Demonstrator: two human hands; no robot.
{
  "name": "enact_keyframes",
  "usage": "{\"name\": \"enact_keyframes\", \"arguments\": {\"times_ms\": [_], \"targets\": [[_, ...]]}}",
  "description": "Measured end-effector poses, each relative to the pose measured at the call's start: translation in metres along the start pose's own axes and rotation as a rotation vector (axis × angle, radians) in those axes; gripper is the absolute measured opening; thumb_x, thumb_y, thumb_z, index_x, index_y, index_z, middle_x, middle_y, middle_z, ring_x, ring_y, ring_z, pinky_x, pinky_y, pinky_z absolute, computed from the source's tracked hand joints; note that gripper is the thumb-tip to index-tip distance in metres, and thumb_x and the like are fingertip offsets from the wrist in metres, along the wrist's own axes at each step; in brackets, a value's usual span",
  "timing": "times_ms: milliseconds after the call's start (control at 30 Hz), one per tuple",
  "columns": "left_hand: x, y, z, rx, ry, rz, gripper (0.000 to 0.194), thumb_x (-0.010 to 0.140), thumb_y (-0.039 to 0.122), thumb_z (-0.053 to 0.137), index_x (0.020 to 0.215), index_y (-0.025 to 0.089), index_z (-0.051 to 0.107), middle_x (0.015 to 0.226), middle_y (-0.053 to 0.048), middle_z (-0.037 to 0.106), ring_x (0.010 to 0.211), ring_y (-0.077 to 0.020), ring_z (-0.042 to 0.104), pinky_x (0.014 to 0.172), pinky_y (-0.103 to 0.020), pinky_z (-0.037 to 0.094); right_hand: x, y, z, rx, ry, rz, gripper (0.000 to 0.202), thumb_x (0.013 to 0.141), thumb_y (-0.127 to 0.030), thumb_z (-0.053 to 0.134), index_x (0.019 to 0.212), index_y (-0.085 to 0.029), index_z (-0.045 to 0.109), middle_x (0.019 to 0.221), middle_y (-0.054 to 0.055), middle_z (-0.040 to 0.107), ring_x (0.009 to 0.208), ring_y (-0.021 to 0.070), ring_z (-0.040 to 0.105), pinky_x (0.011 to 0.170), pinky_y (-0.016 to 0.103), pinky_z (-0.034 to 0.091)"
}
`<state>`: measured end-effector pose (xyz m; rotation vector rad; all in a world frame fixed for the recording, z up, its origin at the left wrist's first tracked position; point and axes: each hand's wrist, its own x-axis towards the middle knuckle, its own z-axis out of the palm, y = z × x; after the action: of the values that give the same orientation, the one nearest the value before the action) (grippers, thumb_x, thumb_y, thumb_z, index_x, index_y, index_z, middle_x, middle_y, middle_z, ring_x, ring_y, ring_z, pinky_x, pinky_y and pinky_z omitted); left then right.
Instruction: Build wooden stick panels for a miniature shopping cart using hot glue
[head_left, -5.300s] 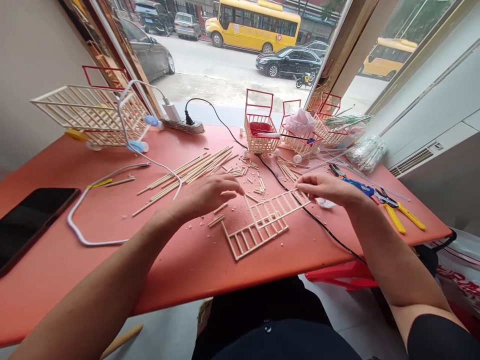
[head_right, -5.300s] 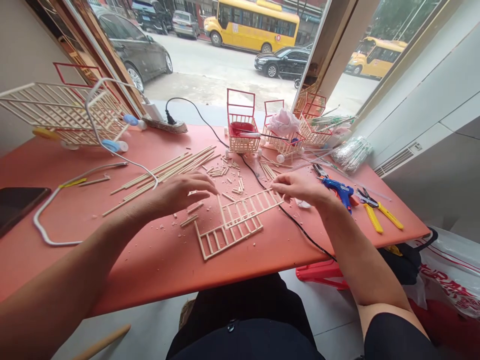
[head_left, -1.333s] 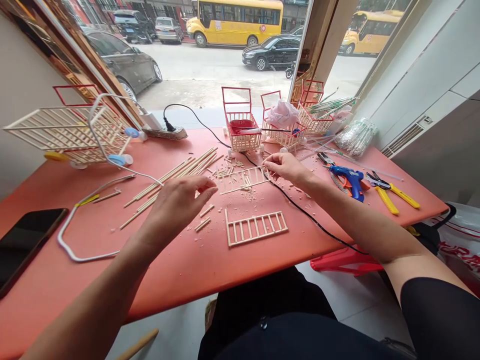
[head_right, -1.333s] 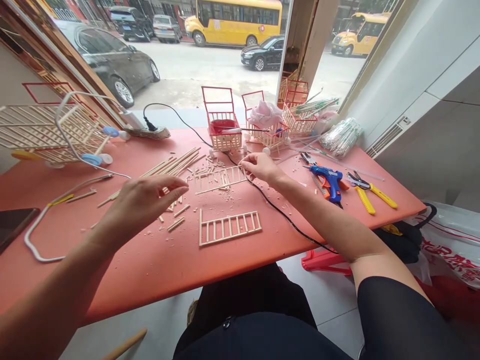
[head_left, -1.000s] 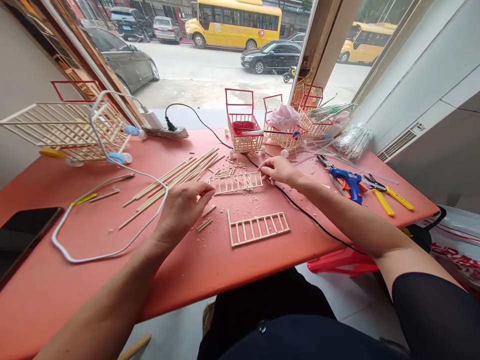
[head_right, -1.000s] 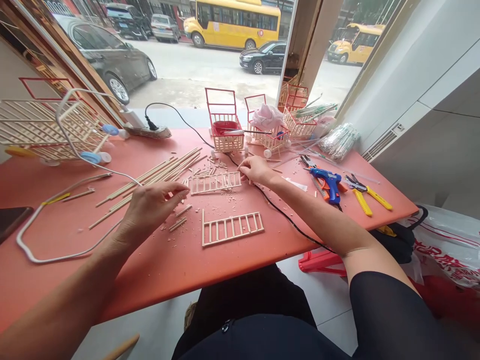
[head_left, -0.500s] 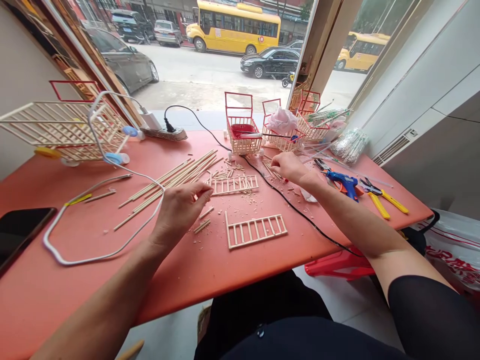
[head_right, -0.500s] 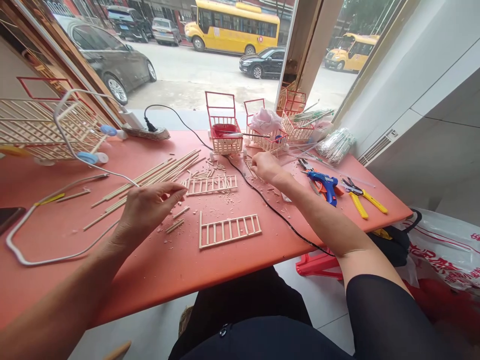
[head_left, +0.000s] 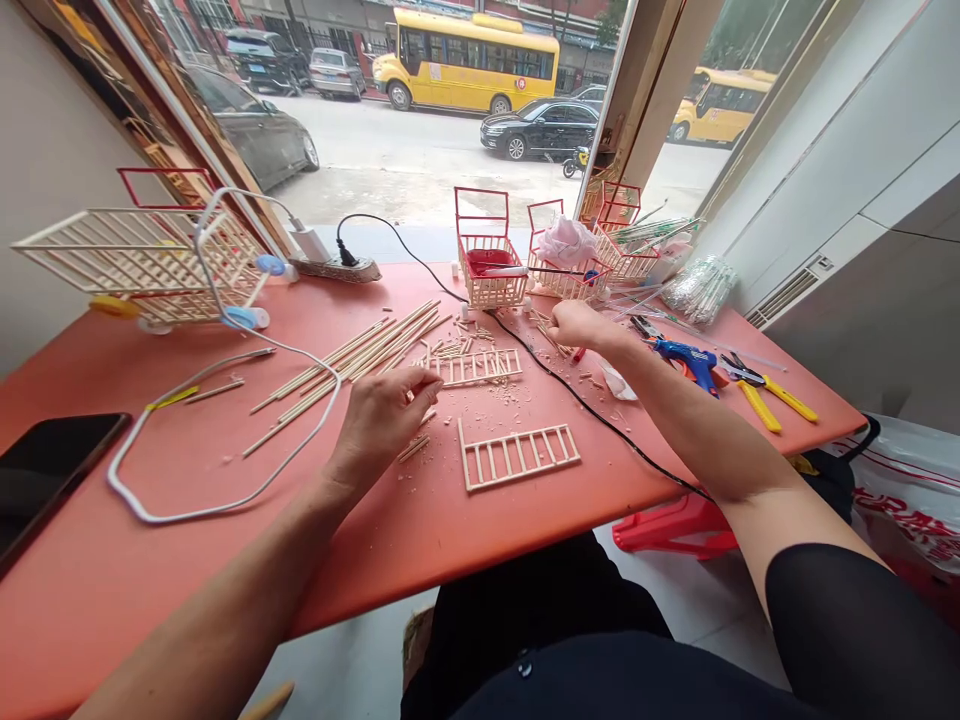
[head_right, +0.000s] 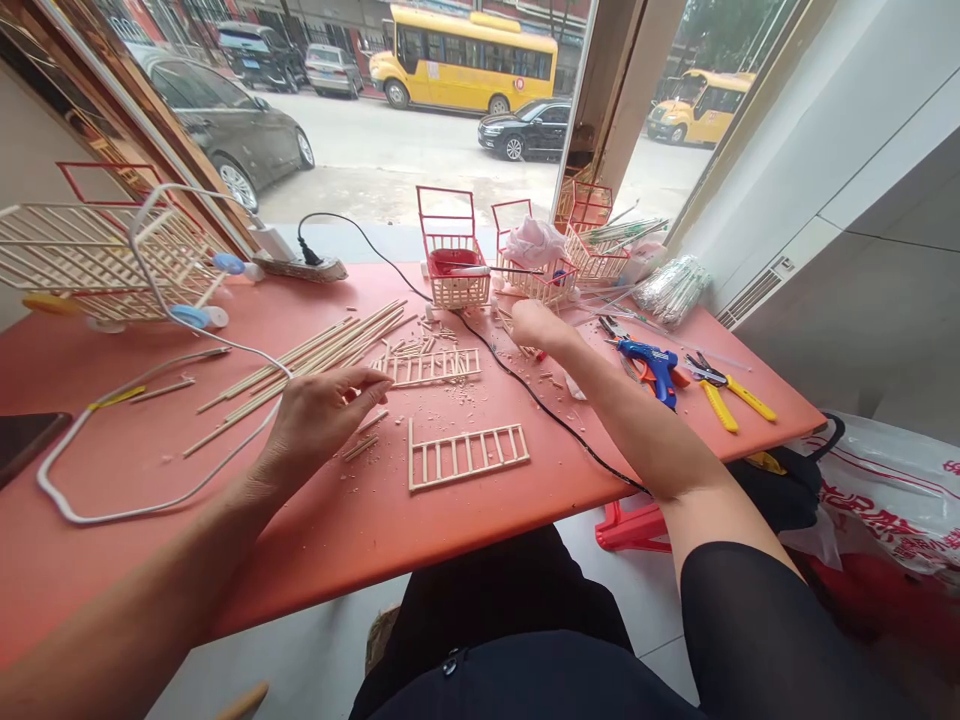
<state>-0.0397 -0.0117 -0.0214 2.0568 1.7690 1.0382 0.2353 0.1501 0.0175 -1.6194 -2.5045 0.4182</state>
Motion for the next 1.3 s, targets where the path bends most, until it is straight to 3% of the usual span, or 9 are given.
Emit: {"name": "enact_keyframes", "arguments": {"times_ms": [100, 200, 433, 567, 767, 900, 1033, 1167, 1300], "targets": [[-0.003, 0.004, 0.002, -0.105, 0.004, -0.029, 0.024, 0.088, 0.039, 0.061, 0.088, 0.023, 0.080, 0.079, -0.002, 0.081, 0.068, -0.0198, 0.072, 0.072, -0.030, 0.054, -0.029, 0.002, -0.011, 0.135, -0.096, 0.010, 0.017, 0.089, -0.022, 0.067, 0.073, -0.016, 0.071, 0.070, 0.007, 0.069, 0.067, 0.0162, 0.065, 0.061, 0.027, 0.051], [-0.007, 0.010, 0.005, -0.157, 0.019, 0.000, 0.024, 0.088, 0.038, 0.063, 0.094, 0.023, 0.081, 0.087, -0.003, 0.082, 0.072, -0.0193, 0.072, 0.074, -0.030, 0.056, -0.063, -0.007, -0.011, 0.537, -0.161, -0.047, 0.015, 0.090, -0.030, 0.068, 0.081, -0.019, 0.066, 0.077, 0.002, 0.067, 0.063, 0.0103, 0.056, 0.052, 0.022, 0.041], [-0.016, 0.024, 0.011, -0.273, 0.006, 0.040, 0.022, 0.089, 0.037, 0.067, 0.098, 0.023, 0.081, 0.092, -0.002, 0.082, 0.075, -0.0169, 0.071, 0.077, -0.030, 0.058, -0.104, -0.049, 0.003, 0.862, -0.194, -0.117, 0.032, 0.083, -0.045, 0.079, 0.082, -0.017, 0.063, 0.069, -0.003, 0.058, 0.065, 0.0093, 0.049, 0.054, 0.021, 0.035], [-0.019, 0.030, 0.015, -0.452, -0.024, -0.003, 0.021, 0.087, 0.034, 0.074, 0.102, 0.021, 0.081, 0.092, -0.003, 0.082, 0.079, -0.0170, 0.074, 0.078, -0.029, 0.059, -0.105, -0.062, 0.019, 0.878, -0.153, -0.183, 0.029, 0.085, -0.041, 0.078, 0.082, -0.017, 0.061, 0.070, -0.004, 0.059, 0.066, 0.0097, 0.053, 0.059, 0.022, 0.040], [-0.020, 0.032, 0.023, -0.838, -0.125, -0.060, 0.039, 0.082, 0.038, 0.083, 0.115, 0.019, 0.076, 0.099, -0.008, 0.082, 0.087, -0.0214, 0.077, 0.072, -0.030, 0.061, -0.110, -0.080, 0.044, 0.695, 0.065, -0.308, 0.014, 0.095, -0.025, 0.067, 0.084, -0.017, 0.064, 0.073, -0.003, 0.062, 0.069, 0.0106, 0.054, 0.069, 0.025, 0.042], [-0.021, 0.033, 0.022, -0.839, -0.052, -0.087, 0.026, 0.083, 0.036, 0.083, 0.103, 0.020, 0.080, 0.084, -0.003, 0.077, 0.070, -0.0165, 0.070, 0.063, -0.028, 0.058, -0.114, -0.098, 0.063, 0.556, 0.196, -0.297, 0.013, 0.097, -0.021, 0.068, 0.085, -0.017, 0.067, 0.080, 0.001, 0.070, 0.073, 0.0125, 0.059, 0.073, 0.026, 0.043], [-0.023, 0.039, 0.012, -0.758, 0.040, -0.139, 0.011, 0.080, 0.030, 0.084, 0.084, 0.021, 0.081, 0.092, -0.003, 0.077, 0.073, -0.0162, 0.068, 0.063, -0.027, 0.058, -0.121, -0.111, 0.073, 0.459, 0.273, -0.286, 0.012, 0.102, -0.024, 0.064, 0.095, -0.017, 0.070, 0.096, 0.007, 0.076, 0.085, 0.0173, 0.066, 0.079, 0.029, 0.047], [-0.024, 0.045, 0.002, -0.741, 0.004, -0.201, 0.009, 0.088, 0.027, 0.073, 0.082, 0.021, 0.073, 0.080, -0.001, 0.075, 0.069, -0.0151, 0.067, 0.067, -0.027, 0.057, -0.140, -0.079, 0.043, 0.496, 0.339, -0.290, 0.017, 0.102, -0.032, 0.065, 0.105, -0.018, 0.074, 0.104, 0.007, 0.078, 0.083, 0.0154, 0.068, 0.081, 0.027, 0.051], [-0.024, 0.050, -0.001, -0.741, -0.044, -0.214, 0.014, 0.092, 0.030, 0.068, 0.081, 0.021, 0.066, 0.077, -0.002, 0.075, 0.070, -0.0160, 0.067, 0.069, -0.027, 0.057, -0.173, 0.012, -0.008, 0.370, 0.541, 0.115, 0.033, 0.100, -0.048, 0.060, 0.097, -0.018, 0.076, 0.093, 0.007, 0.079, 0.085, 0.0202, 0.071, 0.077, 0.029, 0.051]]}}
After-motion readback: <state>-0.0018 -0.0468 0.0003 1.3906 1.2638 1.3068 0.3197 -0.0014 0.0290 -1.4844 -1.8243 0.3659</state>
